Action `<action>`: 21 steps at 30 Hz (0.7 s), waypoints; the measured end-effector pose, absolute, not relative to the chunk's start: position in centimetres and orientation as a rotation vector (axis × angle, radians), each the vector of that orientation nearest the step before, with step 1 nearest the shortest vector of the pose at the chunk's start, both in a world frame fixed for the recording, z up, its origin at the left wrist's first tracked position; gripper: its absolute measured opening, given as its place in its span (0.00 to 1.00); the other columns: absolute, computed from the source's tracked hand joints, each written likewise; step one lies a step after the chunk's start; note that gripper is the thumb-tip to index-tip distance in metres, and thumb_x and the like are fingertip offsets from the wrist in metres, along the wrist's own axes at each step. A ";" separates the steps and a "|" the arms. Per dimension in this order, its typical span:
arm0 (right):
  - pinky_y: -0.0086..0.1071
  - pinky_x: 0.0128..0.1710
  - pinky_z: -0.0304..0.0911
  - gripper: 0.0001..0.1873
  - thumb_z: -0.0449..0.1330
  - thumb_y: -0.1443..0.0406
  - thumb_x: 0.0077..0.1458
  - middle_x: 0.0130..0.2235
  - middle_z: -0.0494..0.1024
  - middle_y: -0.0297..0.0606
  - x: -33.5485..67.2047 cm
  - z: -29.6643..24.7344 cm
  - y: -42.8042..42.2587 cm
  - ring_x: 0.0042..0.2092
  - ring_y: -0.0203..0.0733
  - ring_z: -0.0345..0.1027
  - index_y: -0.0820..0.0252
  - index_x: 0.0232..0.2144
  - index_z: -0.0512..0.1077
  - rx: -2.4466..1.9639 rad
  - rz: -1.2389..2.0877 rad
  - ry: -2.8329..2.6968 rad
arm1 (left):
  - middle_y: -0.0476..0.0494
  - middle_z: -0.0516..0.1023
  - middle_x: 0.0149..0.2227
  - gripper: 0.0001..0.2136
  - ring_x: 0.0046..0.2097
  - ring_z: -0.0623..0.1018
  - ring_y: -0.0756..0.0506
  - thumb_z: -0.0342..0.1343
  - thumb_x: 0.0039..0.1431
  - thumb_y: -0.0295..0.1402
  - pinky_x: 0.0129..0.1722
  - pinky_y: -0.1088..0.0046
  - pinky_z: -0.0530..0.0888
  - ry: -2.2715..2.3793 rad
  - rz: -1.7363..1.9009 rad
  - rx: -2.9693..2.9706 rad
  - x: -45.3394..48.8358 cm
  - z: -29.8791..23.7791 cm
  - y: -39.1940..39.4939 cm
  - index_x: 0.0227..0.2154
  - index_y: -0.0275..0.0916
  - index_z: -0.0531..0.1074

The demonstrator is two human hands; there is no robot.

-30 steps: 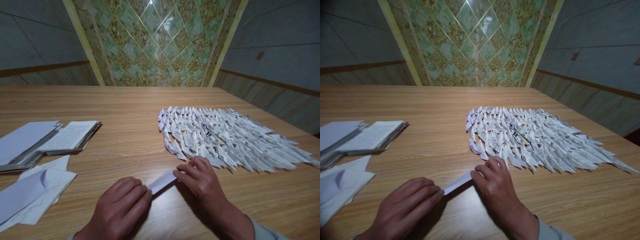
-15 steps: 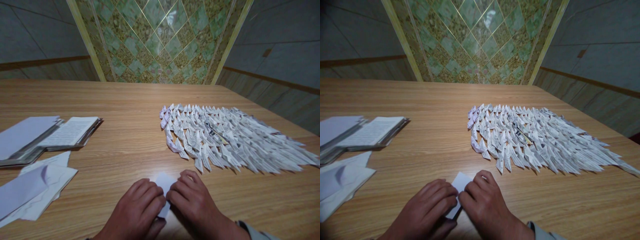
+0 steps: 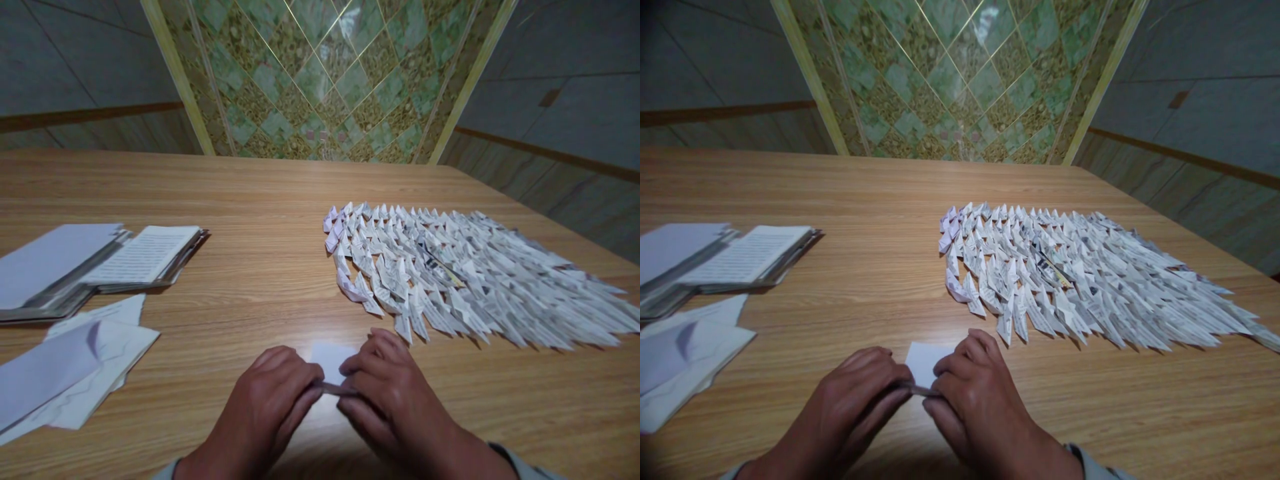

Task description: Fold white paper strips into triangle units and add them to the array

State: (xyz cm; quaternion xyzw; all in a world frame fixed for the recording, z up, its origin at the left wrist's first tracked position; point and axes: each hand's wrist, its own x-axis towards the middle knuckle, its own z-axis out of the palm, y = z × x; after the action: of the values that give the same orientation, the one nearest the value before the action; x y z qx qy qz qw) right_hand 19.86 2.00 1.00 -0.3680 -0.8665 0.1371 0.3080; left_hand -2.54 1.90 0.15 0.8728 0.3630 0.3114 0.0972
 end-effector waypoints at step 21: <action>0.38 0.43 0.54 0.10 0.62 0.70 0.59 0.31 0.78 0.32 20.4 0.1 2.7 0.36 0.41 0.65 0.59 0.25 0.73 -1.115 0.408 -2.156 | 0.44 0.80 0.36 0.13 0.34 0.78 0.44 0.51 0.72 0.37 0.35 0.68 0.73 1.236 0.873 2.503 -2.7 -1.1 2.8 0.54 0.41 0.69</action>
State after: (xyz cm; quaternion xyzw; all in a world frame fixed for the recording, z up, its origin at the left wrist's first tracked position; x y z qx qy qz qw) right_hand 20.44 2.67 0.09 -0.4270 -0.8257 0.1563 0.3338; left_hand -2.70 2.78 -1.12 0.8507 0.4201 0.2966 0.1084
